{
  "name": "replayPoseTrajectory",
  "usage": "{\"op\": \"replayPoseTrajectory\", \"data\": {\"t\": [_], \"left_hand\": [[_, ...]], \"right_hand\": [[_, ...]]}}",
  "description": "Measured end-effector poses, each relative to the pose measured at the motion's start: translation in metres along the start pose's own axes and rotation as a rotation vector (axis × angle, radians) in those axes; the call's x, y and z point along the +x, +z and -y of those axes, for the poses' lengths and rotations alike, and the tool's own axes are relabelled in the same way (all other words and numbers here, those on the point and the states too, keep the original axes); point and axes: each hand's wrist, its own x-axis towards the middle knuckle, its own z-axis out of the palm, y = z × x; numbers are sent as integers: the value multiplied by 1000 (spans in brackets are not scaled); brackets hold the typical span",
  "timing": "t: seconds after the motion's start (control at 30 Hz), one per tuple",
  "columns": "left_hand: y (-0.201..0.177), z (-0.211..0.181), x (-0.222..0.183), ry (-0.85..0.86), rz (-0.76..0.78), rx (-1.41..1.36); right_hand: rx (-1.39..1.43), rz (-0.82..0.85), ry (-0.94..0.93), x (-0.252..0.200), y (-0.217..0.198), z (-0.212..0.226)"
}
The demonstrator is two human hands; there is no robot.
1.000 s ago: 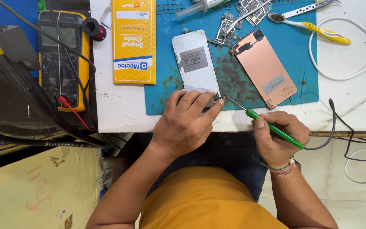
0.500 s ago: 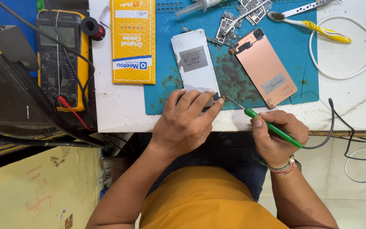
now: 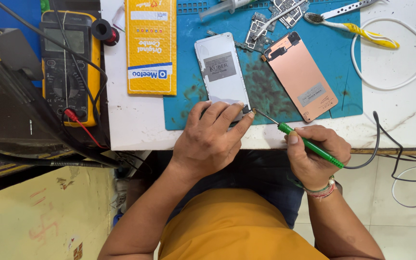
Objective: The person uses a heat gun and tweezers to detach a small component from a phone body, cleans the area with a brush and liquid, and then applies a soldering iron to part of the internal electronics.
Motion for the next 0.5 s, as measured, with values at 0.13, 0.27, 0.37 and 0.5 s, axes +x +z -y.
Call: {"op": "replayPoseTrajectory", "data": {"t": [0.13,0.27,0.37,0.5], "left_hand": [[0,0,0,7,1,5],[0,0,1,3,-5,-1],[0,0,1,6,-1,0],[0,0,1,3,-1,-5]], "right_hand": [[8,7,11,0,-1,1],[7,3,9,1,0,1],[-2,0,2,2,0,1],[23,-1,6,1,0,1]]}}
